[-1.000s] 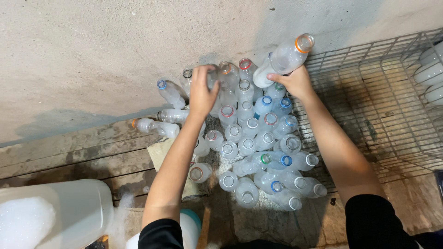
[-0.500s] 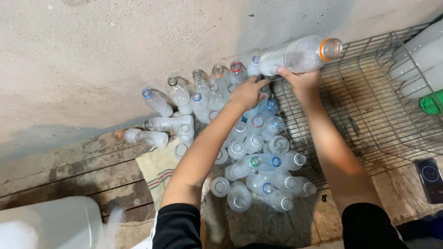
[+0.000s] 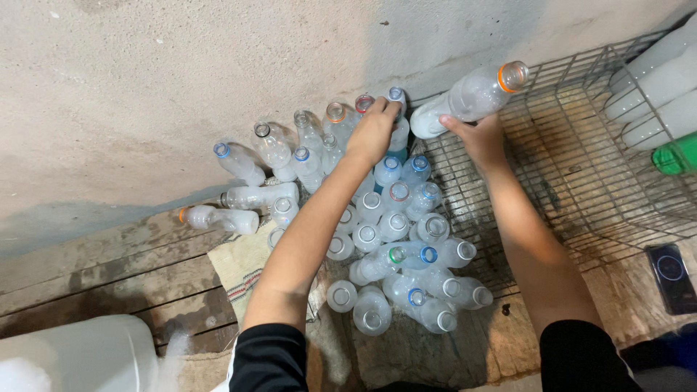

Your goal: The person pours a foamy liquid from multiple plastic bottles into a large pitcher, then transfers the contents into a large white container using a blue funnel. The process is repeated several times with different bottles.

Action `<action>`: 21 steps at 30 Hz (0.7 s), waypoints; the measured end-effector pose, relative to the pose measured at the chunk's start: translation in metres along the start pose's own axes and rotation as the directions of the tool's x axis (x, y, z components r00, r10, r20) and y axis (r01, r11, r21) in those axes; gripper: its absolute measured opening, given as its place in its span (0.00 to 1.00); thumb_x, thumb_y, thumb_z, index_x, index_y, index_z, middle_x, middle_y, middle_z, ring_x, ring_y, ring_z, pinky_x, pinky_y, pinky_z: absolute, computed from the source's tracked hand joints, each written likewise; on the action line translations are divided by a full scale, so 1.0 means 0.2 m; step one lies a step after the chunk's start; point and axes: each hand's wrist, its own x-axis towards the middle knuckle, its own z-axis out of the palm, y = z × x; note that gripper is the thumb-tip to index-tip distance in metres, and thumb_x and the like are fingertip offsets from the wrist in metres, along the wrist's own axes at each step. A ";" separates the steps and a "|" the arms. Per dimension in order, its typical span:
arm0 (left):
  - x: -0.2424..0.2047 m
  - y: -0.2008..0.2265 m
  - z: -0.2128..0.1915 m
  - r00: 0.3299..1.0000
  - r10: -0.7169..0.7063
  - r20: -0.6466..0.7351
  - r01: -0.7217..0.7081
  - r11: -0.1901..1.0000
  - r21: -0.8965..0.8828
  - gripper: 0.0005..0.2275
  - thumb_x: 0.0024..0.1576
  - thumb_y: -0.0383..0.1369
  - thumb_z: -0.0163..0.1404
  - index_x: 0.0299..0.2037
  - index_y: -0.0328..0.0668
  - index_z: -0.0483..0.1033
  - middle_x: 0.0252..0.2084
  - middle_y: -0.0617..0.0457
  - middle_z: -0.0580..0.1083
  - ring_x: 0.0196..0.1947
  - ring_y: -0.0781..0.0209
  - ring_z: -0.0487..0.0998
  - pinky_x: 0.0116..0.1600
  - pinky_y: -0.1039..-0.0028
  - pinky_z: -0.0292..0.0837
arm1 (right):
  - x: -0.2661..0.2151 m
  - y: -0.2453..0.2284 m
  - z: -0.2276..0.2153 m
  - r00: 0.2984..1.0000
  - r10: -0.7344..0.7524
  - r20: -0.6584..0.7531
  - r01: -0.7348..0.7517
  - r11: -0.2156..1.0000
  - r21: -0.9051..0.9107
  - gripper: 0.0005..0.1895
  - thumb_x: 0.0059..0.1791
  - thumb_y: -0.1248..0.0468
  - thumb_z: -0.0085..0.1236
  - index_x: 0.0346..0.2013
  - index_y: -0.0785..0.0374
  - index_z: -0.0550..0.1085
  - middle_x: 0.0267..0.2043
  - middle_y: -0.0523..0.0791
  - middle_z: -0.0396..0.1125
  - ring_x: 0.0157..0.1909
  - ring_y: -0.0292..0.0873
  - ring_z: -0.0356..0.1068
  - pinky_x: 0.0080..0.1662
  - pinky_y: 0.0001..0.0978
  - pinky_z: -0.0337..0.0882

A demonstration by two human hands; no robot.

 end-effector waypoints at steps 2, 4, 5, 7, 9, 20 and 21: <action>-0.03 0.06 -0.13 0.999 -0.008 -0.037 0.006 0.999 -0.052 0.15 0.66 0.25 0.54 0.63 0.38 0.72 0.53 0.41 0.71 0.54 0.29 0.82 0.60 0.47 0.83 | 0.01 0.05 0.04 1.000 0.005 0.028 -0.006 0.999 0.040 0.48 0.51 0.58 0.85 0.72 0.79 0.62 0.71 0.64 0.64 0.77 0.61 0.60 0.73 0.57 0.65; -0.05 0.14 -0.27 0.997 -0.019 -0.074 0.011 0.995 -0.102 0.14 0.68 0.25 0.53 0.63 0.38 0.71 0.52 0.41 0.70 0.53 0.28 0.81 0.58 0.46 0.83 | 0.01 0.09 0.08 0.998 0.009 0.058 -0.014 0.997 0.080 0.49 0.52 0.58 0.84 0.74 0.77 0.60 0.75 0.62 0.61 0.80 0.59 0.57 0.76 0.57 0.61; -0.07 0.18 -0.35 0.996 -0.026 -0.080 0.017 0.994 -0.111 0.14 0.69 0.26 0.52 0.64 0.41 0.69 0.54 0.43 0.69 0.54 0.26 0.80 0.58 0.43 0.83 | 0.02 0.11 0.09 0.997 0.009 0.078 -0.019 0.991 0.129 0.49 0.53 0.61 0.83 0.75 0.79 0.58 0.75 0.64 0.59 0.80 0.59 0.55 0.77 0.57 0.59; -0.09 0.26 -0.49 0.996 -0.038 -0.086 0.027 0.993 -0.116 0.15 0.70 0.26 0.50 0.65 0.44 0.66 0.55 0.44 0.68 0.55 0.24 0.80 0.58 0.41 0.83 | 0.03 0.12 0.11 0.995 0.008 0.101 -0.026 0.983 0.181 0.48 0.54 0.65 0.81 0.75 0.81 0.56 0.76 0.66 0.58 0.81 0.60 0.52 0.78 0.56 0.57; -0.11 0.33 -0.62 0.992 0.038 -0.119 -0.057 0.985 -0.162 0.16 0.65 0.20 0.50 0.61 0.47 0.66 0.55 0.44 0.65 0.47 0.38 0.79 0.52 0.51 0.75 | 0.05 0.12 0.10 0.970 -0.067 0.233 0.027 0.985 0.170 0.26 0.51 0.64 0.73 0.61 0.62 0.73 0.60 0.45 0.74 0.64 0.42 0.73 0.69 0.36 0.71; -0.22 0.41 -0.78 0.963 0.091 -0.254 -0.142 0.971 -0.191 0.17 0.66 0.22 0.54 0.62 0.46 0.65 0.56 0.44 0.65 0.47 0.42 0.79 0.52 0.56 0.76 | 0.14 0.47 0.30 0.863 0.064 0.502 -0.121 0.989 0.083 0.43 0.37 0.67 0.81 0.65 0.60 0.71 0.61 0.43 0.74 0.61 0.37 0.71 0.65 0.33 0.71; -0.23 0.41 -0.77 0.965 0.079 -0.248 -0.127 0.974 -0.187 0.17 0.66 0.22 0.54 0.62 0.46 0.65 0.55 0.45 0.65 0.47 0.43 0.78 0.50 0.55 0.76 | 0.14 0.49 0.31 0.860 0.140 0.491 -0.160 0.987 -0.001 0.48 0.35 0.67 0.82 0.68 0.60 0.69 0.63 0.43 0.74 0.61 0.38 0.70 0.63 0.32 0.70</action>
